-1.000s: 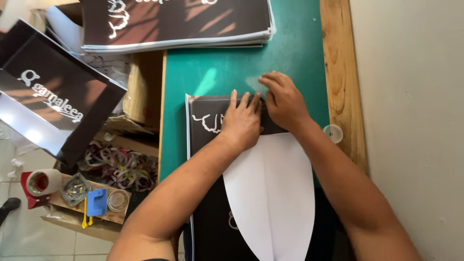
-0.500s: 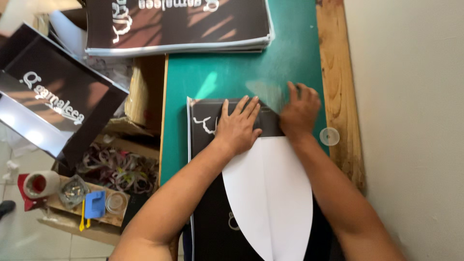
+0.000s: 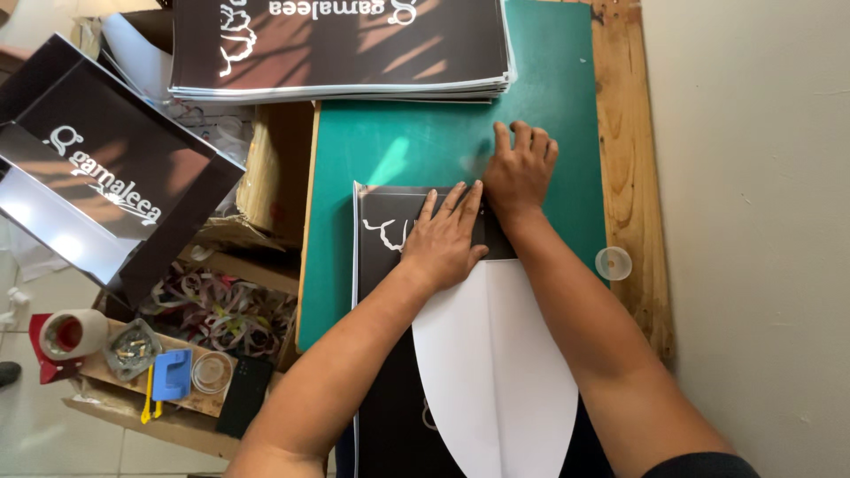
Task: The person folds printed paper sheets to form bags, using their hands and a small round tool to press the folds and create sharp creases on a mat.
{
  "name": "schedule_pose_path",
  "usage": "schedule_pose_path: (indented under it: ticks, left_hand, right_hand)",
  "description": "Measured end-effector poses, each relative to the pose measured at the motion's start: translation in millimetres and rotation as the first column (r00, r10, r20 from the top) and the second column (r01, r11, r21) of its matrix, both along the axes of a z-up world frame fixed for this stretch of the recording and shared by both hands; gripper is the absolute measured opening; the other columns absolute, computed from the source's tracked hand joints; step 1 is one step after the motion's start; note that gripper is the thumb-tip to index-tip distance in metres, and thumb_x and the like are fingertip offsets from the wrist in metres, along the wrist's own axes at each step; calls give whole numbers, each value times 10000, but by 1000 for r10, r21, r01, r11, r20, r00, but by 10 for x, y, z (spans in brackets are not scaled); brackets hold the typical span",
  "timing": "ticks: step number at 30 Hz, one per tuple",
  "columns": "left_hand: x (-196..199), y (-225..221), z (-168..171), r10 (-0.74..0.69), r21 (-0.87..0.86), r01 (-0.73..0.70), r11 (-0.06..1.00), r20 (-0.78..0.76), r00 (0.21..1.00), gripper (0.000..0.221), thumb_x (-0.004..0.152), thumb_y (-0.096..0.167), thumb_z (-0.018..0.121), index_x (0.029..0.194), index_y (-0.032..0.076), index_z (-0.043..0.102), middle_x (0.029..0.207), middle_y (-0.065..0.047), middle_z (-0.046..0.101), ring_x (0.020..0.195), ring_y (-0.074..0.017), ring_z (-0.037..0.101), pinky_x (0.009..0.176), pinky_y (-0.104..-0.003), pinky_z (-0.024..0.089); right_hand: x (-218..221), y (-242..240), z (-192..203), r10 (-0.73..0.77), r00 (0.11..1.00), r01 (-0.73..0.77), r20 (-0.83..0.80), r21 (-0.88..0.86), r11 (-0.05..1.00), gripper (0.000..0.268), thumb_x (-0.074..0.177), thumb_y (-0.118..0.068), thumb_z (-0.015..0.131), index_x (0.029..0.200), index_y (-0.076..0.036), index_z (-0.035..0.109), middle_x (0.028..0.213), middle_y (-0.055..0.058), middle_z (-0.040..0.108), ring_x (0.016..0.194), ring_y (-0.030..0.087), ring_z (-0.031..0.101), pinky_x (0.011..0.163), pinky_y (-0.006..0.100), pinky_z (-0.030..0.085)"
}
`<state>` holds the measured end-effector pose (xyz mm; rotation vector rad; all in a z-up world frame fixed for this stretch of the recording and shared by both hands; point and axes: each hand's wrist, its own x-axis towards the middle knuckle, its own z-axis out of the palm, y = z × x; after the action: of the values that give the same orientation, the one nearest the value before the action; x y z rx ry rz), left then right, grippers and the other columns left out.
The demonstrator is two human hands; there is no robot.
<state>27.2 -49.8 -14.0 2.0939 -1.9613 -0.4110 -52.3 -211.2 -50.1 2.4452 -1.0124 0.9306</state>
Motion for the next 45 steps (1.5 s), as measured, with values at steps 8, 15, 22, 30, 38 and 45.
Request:
schedule_pose_path:
  ticks: [8, 15, 22, 30, 38, 45]
  left_hand:
    - [17, -12, -69, -4, -7, 5, 1000, 41, 999, 990, 918, 503, 622, 1586, 19, 75, 1642, -126, 298, 1541, -257, 182, 1241, -506, 133]
    - [-5, 0, -53, -23, -14, 24, 1000, 46, 999, 972, 935, 494, 606, 1586, 8, 73, 1660, -99, 250, 1548, -262, 161, 1240, -518, 113]
    - [-10, 19, -1, 8, 12, -8, 1000, -22, 1000, 1010, 899, 456, 648, 1580, -14, 68, 1646, -134, 267, 1550, -254, 163, 1253, -510, 102]
    - [107, -596, -147, 326, 21, -326, 945, -133, 936, 760, 944, 149, 554, 1635, 117, 242, 1383, -197, 555, 1263, -387, 530, 1101, -521, 407]
    - [114, -1011, -406, 510, -427, -435, 793, 75, 857, 516, 919, 150, 531, 1432, 105, 495, 1099, -119, 592, 1024, -321, 564, 789, -460, 487]
    - [60, -653, -320, 553, -576, -405, 710, 100, 827, 461, 961, 113, 539, 1422, 124, 524, 1056, -86, 578, 989, -295, 562, 784, -453, 458]
  right_hand:
    - [-631, 135, -40, 16, 1000, -14, -27, 93, 996, 355, 905, -77, 611, 1240, -114, 720, 1215, 89, 650, 1159, 314, 548, 1018, 483, 410]
    - [-999, 372, 164, 86, 979, -82, -185, 30, 996, 397, 867, -93, 610, 1254, -106, 701, 1222, 122, 638, 1168, 323, 543, 1024, 485, 416]
    - [-79, 204, -68, -28, 999, 25, 22, 117, 993, 330, 855, -144, 645, 1178, -133, 713, 1162, 89, 654, 1077, 315, 566, 942, 458, 439]
    - [-160, 241, -131, -58, 994, 45, 92, 137, 989, 293, 867, -119, 633, 1143, -115, 730, 1135, 76, 673, 1086, 300, 577, 972, 460, 454]
    - [-156, 273, -108, -33, 993, 19, 115, 121, 992, 264, 892, -91, 624, 1133, -107, 731, 1132, 69, 679, 1080, 294, 580, 964, 450, 461]
    - [-177, 251, -20, -19, 994, 3, 111, 146, 989, 247, 879, -101, 639, 1107, -108, 735, 1105, 74, 677, 1078, 306, 578, 951, 459, 453]
